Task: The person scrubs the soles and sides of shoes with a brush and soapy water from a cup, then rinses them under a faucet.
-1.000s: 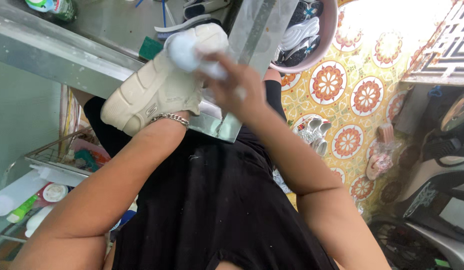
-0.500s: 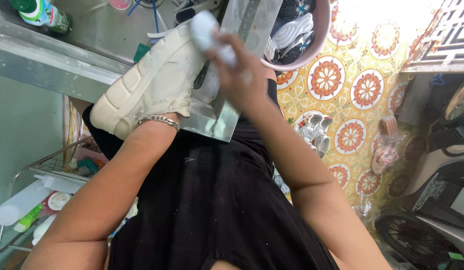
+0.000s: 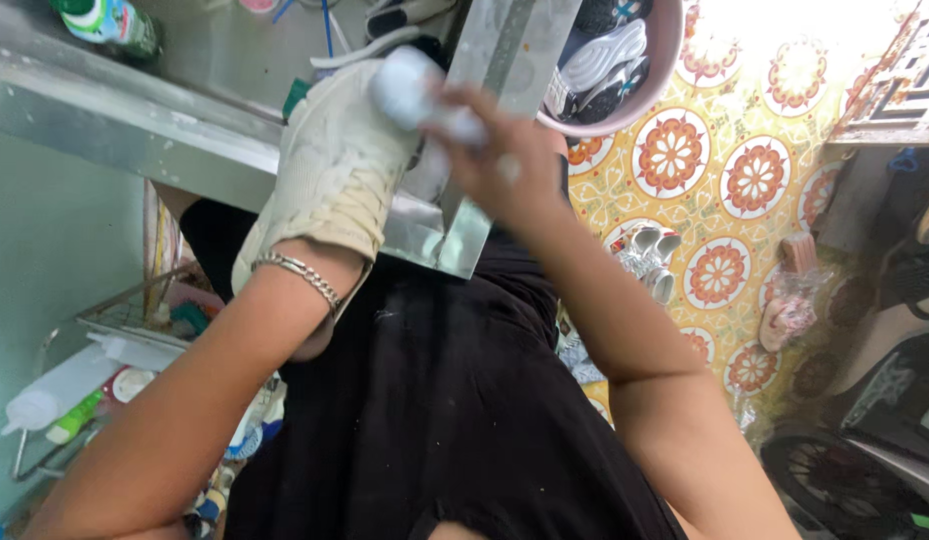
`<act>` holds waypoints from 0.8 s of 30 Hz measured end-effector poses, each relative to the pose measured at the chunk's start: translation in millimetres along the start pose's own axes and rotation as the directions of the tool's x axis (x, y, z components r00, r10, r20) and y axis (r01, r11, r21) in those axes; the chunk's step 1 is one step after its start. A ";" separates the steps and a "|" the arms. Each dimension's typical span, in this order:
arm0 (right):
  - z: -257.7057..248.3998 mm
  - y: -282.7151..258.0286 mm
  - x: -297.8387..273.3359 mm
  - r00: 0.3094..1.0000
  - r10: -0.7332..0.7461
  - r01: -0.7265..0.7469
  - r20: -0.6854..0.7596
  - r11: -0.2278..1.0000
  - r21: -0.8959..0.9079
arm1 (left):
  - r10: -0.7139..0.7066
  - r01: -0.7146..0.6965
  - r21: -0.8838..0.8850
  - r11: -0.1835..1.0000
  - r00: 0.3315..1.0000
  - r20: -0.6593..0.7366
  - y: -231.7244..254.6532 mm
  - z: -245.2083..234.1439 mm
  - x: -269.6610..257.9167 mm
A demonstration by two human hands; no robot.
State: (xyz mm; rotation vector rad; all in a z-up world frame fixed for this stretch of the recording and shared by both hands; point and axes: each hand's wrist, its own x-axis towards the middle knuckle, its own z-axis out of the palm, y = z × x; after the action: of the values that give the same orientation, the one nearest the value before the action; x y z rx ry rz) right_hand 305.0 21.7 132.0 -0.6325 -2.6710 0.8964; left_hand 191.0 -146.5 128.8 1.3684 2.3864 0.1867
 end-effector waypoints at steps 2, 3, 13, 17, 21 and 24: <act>0.4 3.5 3.6 0.998 0.051 -0.051 0.047 0.999 -0.001 | 0.011 -0.012 0.035 0.999 0.999 0.035 -1.8 3.9 4.7; 3.9 -3.0 -2.6 0.997 0.003 -0.010 0.079 0.996 0.090 | 0.001 -0.007 0.056 0.998 0.995 0.102 -0.7 2.4 6.9; 9.9 -6.8 2.9 0.970 -0.143 0.127 0.198 0.988 0.093 | 0.337 -0.337 0.001 0.941 0.939 -0.063 -36.3 5.8 -3.0; 17.0 -3.6 9.3 0.971 -0.227 0.228 0.079 0.974 -0.003 | 0.265 -0.269 0.059 0.961 0.961 0.077 -34.5 -0.9 -1.3; 8.3 4.7 31.3 0.984 -0.105 0.118 0.146 0.990 -0.077 | 0.141 -0.152 0.005 0.988 0.927 0.347 -27.3 -16.2 0.3; 13.3 -17.4 12.9 0.955 -0.248 0.237 0.164 0.968 0.081 | 0.177 -0.197 0.041 0.980 0.941 0.288 -29.2 -15.2 0.4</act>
State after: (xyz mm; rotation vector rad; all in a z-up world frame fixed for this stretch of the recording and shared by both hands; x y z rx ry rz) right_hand 283.3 8.6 133.7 -0.2124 -2.7803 0.9976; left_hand 161.5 -160.1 133.9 1.5408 2.0447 -0.0415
